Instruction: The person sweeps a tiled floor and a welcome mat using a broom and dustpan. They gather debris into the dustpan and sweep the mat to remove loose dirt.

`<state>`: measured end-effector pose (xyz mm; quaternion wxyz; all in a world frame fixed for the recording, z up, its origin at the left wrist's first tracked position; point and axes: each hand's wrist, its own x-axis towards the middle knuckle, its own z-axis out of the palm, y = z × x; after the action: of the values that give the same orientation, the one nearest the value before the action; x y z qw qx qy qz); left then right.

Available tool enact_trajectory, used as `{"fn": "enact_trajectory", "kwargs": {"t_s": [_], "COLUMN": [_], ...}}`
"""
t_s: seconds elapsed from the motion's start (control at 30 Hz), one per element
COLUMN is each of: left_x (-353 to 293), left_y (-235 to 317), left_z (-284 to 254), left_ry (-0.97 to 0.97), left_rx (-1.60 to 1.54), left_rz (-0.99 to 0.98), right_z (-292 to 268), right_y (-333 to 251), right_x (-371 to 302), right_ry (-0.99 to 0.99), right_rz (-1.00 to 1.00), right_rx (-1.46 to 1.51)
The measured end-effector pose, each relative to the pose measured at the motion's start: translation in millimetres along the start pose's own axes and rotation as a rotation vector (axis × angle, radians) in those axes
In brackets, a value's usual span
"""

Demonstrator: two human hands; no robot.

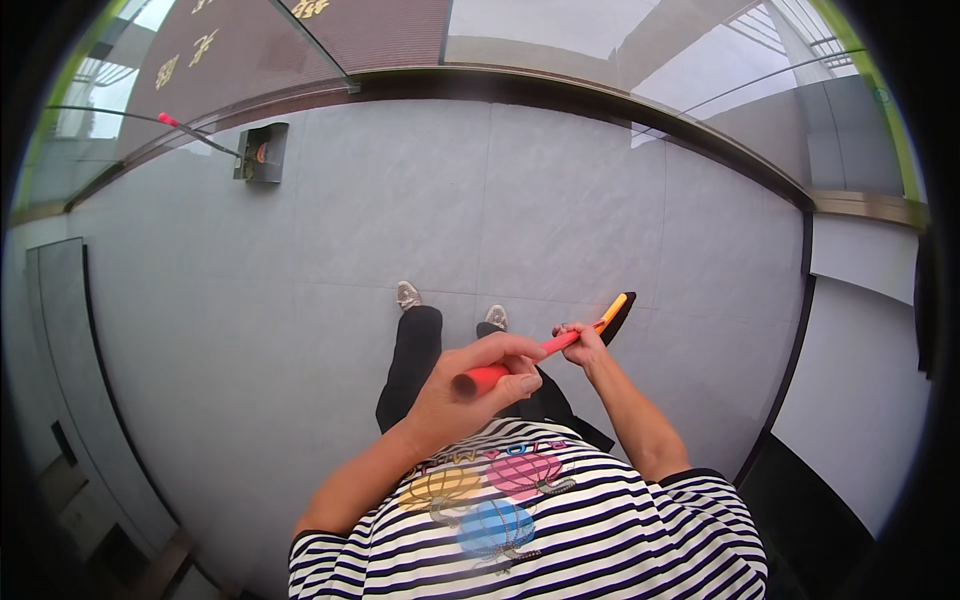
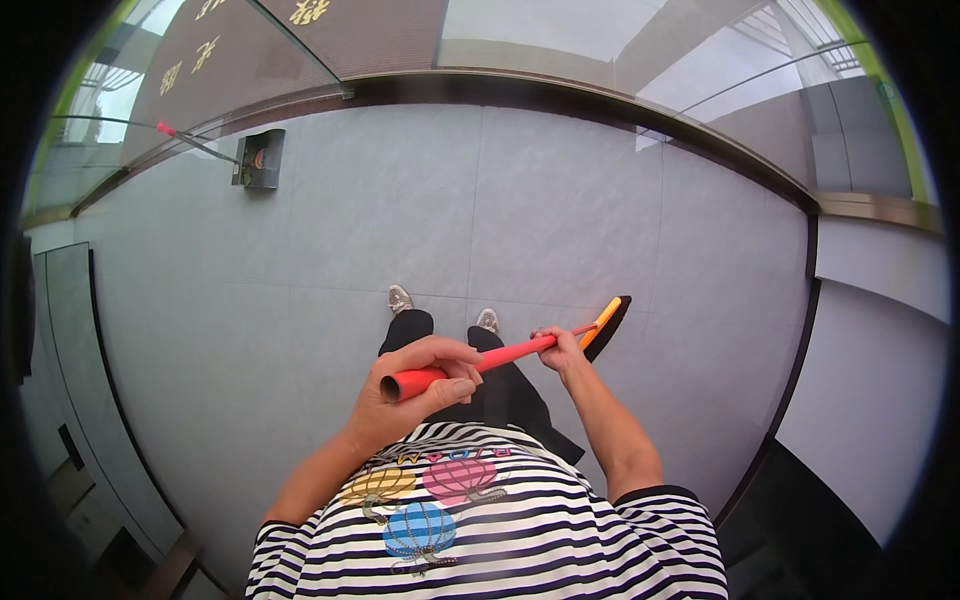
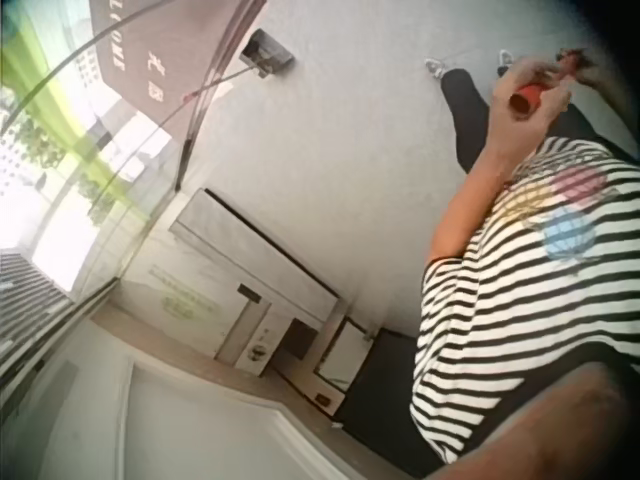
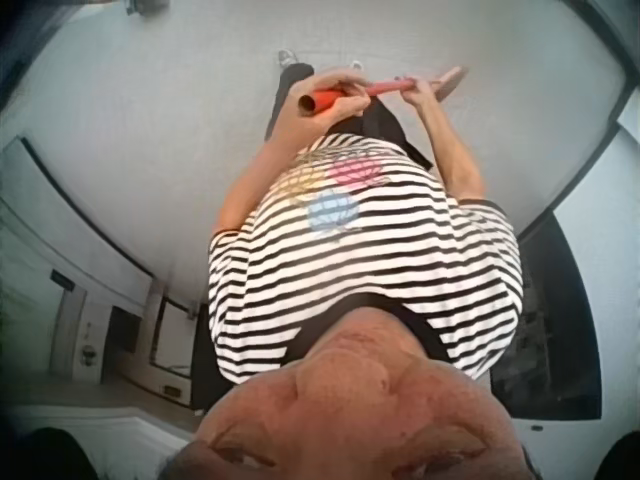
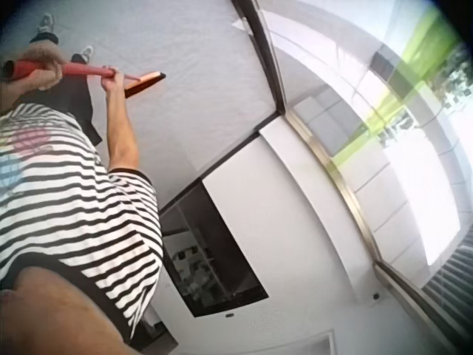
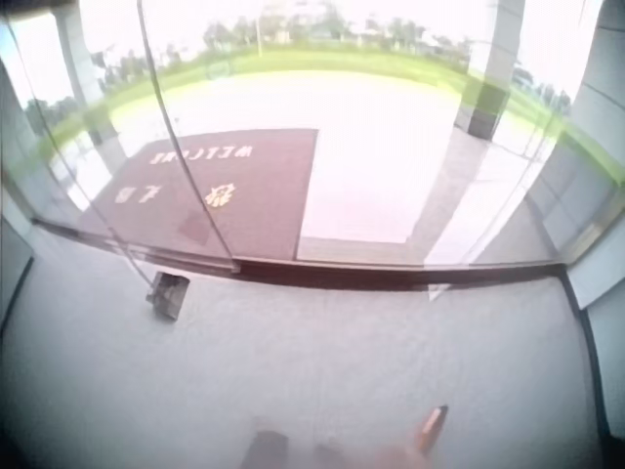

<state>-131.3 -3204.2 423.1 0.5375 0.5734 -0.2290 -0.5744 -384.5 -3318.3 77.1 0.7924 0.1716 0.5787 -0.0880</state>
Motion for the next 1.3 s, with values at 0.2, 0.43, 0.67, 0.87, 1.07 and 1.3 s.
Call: {"fn": "enact_trajectory", "kwargs": {"t_s": [0.2, 0.43, 0.67, 0.87, 1.07, 1.3], "left_x": [-38, -102, -182, -154, -41, 29], "left_y": [86, 148, 180, 155, 76, 43], "left_z": [-73, -184, -334, -402, -420, -597], "left_ry": [0.048, 0.109, -0.252, -0.147, -0.047, 0.443], "left_rx": [0.324, 0.639, 0.714, 0.330, 0.413, 0.650], "left_rz": [0.413, 0.562, 0.797, 0.838, 0.387, 0.102], "right_z": [166, 344, 426, 431, 392, 404], "right_y": [106, 247, 336, 303, 100, -15], "right_x": [-9, 31, -12, -22, 62, 40], "right_ry": [-0.315, -0.579, -0.695, -0.581, -0.161, 0.110], "right_rz": [-0.013, 0.144, 0.057, -0.232, -0.644, -0.416], "right_rx": [-0.036, -0.065, -0.118, -0.248, -0.150, -0.503]}}
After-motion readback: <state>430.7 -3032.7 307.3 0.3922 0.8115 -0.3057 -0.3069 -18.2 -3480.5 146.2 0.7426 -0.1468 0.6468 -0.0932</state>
